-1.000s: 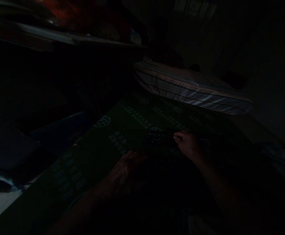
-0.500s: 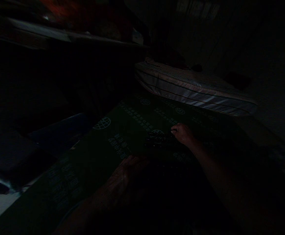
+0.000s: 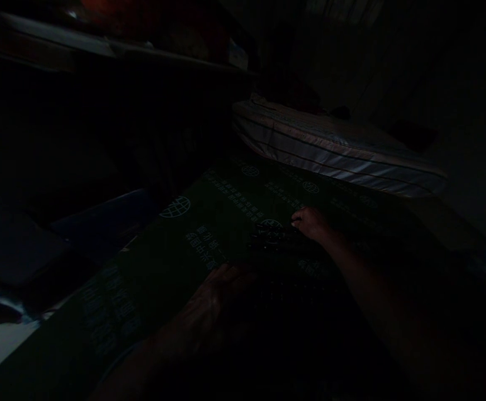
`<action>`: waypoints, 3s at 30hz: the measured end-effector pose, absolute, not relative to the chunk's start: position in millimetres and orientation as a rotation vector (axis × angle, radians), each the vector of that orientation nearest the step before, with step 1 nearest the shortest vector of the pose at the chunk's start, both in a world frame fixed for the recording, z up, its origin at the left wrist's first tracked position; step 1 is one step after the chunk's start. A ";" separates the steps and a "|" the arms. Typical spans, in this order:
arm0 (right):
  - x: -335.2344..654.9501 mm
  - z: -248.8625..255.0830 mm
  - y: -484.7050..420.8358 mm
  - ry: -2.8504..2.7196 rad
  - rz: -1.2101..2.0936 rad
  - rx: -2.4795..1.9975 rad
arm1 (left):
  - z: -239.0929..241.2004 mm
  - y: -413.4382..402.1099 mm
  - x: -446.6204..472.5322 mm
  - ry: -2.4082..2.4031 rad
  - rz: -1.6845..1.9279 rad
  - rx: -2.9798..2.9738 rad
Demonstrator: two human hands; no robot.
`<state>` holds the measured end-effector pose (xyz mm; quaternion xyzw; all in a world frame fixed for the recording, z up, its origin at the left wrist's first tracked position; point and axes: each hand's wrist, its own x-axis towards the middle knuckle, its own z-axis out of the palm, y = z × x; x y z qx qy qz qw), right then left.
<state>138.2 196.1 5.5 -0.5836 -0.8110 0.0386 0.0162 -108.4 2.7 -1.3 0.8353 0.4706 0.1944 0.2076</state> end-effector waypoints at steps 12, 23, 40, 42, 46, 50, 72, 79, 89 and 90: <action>140.4 3.6 203.0 -2.545 0.126 -1.777 | 8.5 2.3 -108.8 1.202 0.541 2.318; 142.8 0.0 208.4 -2.547 0.133 -1.758 | 1.3 5.1 -107.1 1.200 0.565 2.318; 139.2 19.5 72.9 -2.218 0.501 -1.278 | 1.1 4.7 -104.1 1.174 0.568 2.366; 139.7 14.5 48.6 -2.187 0.551 -1.260 | 1.3 3.7 -103.1 1.183 0.578 2.369; 138.6 5.5 16.4 -2.162 0.570 -1.281 | 0.9 3.6 -103.3 1.153 0.574 2.390; 134.4 1.6 3.2 -2.204 0.490 -1.272 | -1.2 5.2 -104.3 1.151 0.581 2.398; 127.7 2.1 -5.4 -2.426 0.205 -1.227 | 5.1 2.5 -99.0 1.157 0.610 2.401; 123.8 3.9 -7.0 -2.461 0.134 -1.190 | -2.1 5.3 -100.2 1.136 0.638 2.408; 122.2 7.2 -5.3 -2.506 0.086 -1.162 | 2.1 2.7 -99.5 1.156 0.635 2.389; 122.3 7.2 -5.1 -2.506 0.084 -1.168 | 1.9 2.7 -99.7 1.153 0.634 2.392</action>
